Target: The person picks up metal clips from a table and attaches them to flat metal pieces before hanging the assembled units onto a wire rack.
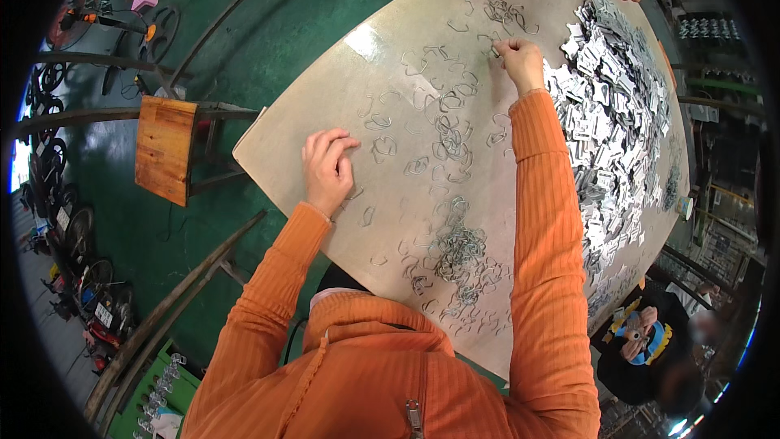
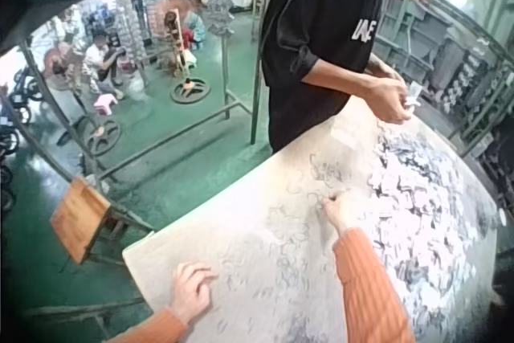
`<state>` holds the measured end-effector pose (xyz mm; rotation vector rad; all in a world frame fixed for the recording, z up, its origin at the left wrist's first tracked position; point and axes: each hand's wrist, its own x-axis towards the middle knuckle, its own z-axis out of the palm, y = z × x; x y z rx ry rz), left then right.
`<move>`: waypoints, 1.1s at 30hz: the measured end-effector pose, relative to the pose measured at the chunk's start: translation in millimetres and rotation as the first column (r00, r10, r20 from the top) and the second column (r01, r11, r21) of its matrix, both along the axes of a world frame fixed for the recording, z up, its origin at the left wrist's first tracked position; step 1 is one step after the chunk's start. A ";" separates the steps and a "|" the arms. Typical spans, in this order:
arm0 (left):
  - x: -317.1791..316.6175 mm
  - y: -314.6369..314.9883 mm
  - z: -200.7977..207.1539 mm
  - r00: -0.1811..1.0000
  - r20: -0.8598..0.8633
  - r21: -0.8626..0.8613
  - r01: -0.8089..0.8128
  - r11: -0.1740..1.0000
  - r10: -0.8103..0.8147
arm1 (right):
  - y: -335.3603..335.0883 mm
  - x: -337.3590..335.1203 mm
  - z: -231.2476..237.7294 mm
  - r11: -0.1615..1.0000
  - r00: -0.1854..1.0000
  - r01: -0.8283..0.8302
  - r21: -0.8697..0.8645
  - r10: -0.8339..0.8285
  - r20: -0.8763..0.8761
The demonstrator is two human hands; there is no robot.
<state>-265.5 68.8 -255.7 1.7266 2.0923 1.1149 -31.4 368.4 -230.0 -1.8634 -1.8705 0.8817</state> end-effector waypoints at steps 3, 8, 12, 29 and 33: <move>0.6 -0.8 2.6 1.000 0.009 0.007 -0.003 1.000 0.002 | -3.7 -0.9 4.5 0.991 0.998 0.005 0.136 -0.014 0.068; 4.8 19.0 18.4 0.974 0.224 0.029 -0.052 0.998 0.045 | -52.1 -6.7 6.9 0.986 0.997 -0.063 0.153 0.056 0.054; 13.0 95.6 21.9 0.966 0.210 0.193 0.108 0.975 -0.148 | -89.6 -13.1 -8.0 0.858 0.980 -0.200 0.473 0.169 0.108; -1.3 234.3 2.4 0.824 0.039 -0.101 0.566 0.818 -0.566 | -85.3 -11.7 -17.8 0.820 0.965 -0.261 0.510 0.234 0.118; -4.3 236.0 5.2 0.797 -0.017 -0.163 0.593 0.788 -0.603 | -84.2 -32.4 -12.3 0.829 0.954 -0.279 0.485 0.295 0.044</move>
